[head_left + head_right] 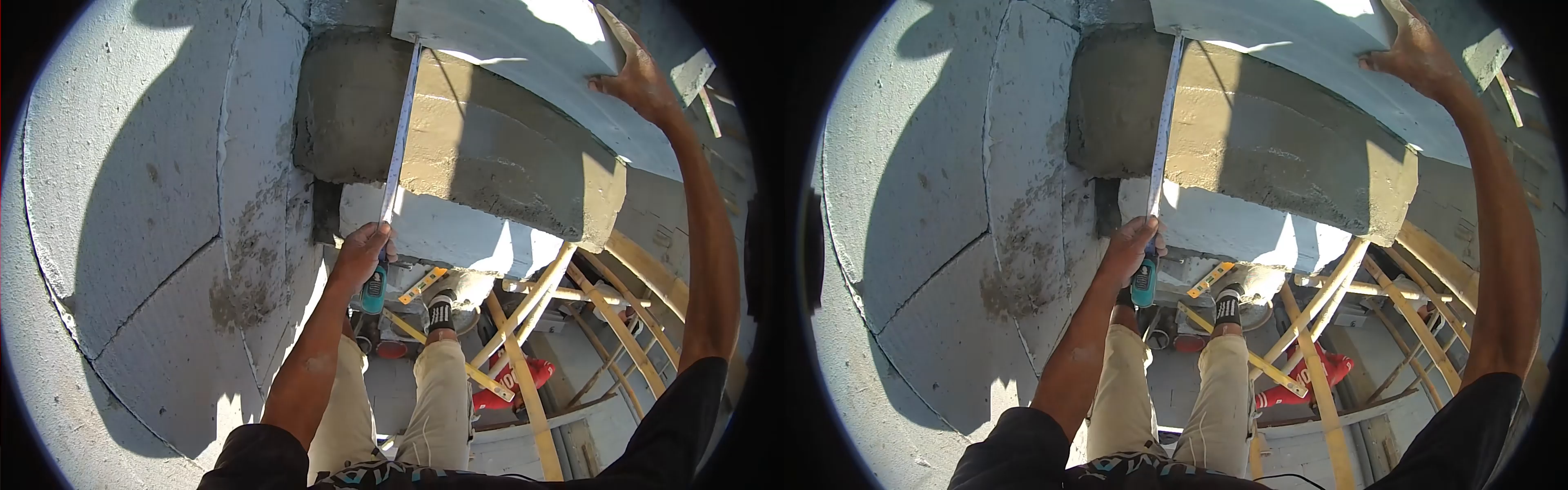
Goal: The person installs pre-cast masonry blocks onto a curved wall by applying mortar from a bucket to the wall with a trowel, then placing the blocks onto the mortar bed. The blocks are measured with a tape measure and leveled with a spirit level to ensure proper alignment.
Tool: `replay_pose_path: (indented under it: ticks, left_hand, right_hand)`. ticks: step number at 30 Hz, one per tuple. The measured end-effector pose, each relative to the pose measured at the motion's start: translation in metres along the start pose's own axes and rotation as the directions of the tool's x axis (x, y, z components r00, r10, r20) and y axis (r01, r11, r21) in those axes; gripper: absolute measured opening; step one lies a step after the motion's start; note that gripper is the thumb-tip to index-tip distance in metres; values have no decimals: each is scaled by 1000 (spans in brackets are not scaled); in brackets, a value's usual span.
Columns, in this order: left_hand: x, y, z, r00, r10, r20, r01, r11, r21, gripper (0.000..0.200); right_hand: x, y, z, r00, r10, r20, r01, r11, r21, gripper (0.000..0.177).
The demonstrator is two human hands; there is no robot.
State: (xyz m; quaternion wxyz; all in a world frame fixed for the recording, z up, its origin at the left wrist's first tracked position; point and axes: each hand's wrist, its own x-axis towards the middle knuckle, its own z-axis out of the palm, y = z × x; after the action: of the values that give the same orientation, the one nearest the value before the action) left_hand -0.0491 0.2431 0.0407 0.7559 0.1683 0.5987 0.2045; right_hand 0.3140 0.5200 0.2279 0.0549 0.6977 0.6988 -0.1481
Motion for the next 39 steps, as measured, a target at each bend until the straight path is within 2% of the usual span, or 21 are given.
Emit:
replay_pose_path:
  ticks: [4,11,15,17,20,22,25,26,29,30,31,33,34,35,36,37,39]
  left_hand:
    - [1,-1,-2,999,23,34,-23,1000,0,32]
    - [10,-15,-4,994,97,53,-96,995,-25,33]
    - [-5,-21,1,987,161,-15,-161,987,-4,39]
    - [-17,-29,4,985,157,-73,-161,986,-39,41]
    - [-41,-20,19,976,199,-84,-202,979,-34,43]
    - [-55,-7,32,959,272,-79,-271,962,21,44]
    - [-70,13,52,971,240,-4,-240,971,-16,45]
    - [-70,11,57,960,279,29,-278,960,-30,44]
    - [-61,-27,63,955,298,-1,-298,954,-20,41]
    - [-59,-44,63,966,203,-159,-203,979,18,40]
    - [-56,-60,67,956,207,-207,-226,972,-70,41]
    - [-47,-98,70,882,176,-436,-241,966,-97,45]
    - [-42,-102,79,872,29,-490,-167,956,-241,48]
    - [-42,-107,90,824,-3,-566,-119,977,-178,51]
    - [-30,-129,94,827,-92,-555,-90,952,-292,53]
    - [-17,-150,98,828,-177,-531,-64,913,-403,54]
    - [-6,-148,129,799,-326,-505,-1,840,-543,57]
  right_hand:
    - [-11,-25,-9,991,123,57,-125,992,27,115]
    - [-16,-24,-3,995,90,32,-88,994,-63,117]
    - [-25,-29,-4,991,129,28,-125,985,-121,119]
    - [-9,-3,-3,997,58,49,-55,996,-64,120]
    - [-9,4,-1,1000,30,0,-30,992,-120,122]
    - [-10,0,-7,999,37,15,-35,994,-108,119]
    - [-14,4,-8,994,110,27,-108,992,-71,113]
    - [-15,5,-9,990,140,30,-138,989,-57,110]
    - [-14,0,-20,987,112,118,-94,985,-148,103]
    - [-14,1,-21,986,123,117,-103,982,-160,102]
    - [-12,2,-21,984,129,126,-107,980,-170,101]
    - [-17,-1,-16,986,99,134,-82,988,-132,100]
    - [-21,-2,-20,991,71,111,-61,994,-89,100]
    - [-24,-1,-18,995,46,84,-42,998,-50,100]
    - [-23,6,-8,999,36,2,-36,999,-37,102]
    - [-22,7,-3,1000,26,0,-26,997,-67,103]
    - [-19,10,-1,1000,9,-3,-9,992,-125,104]
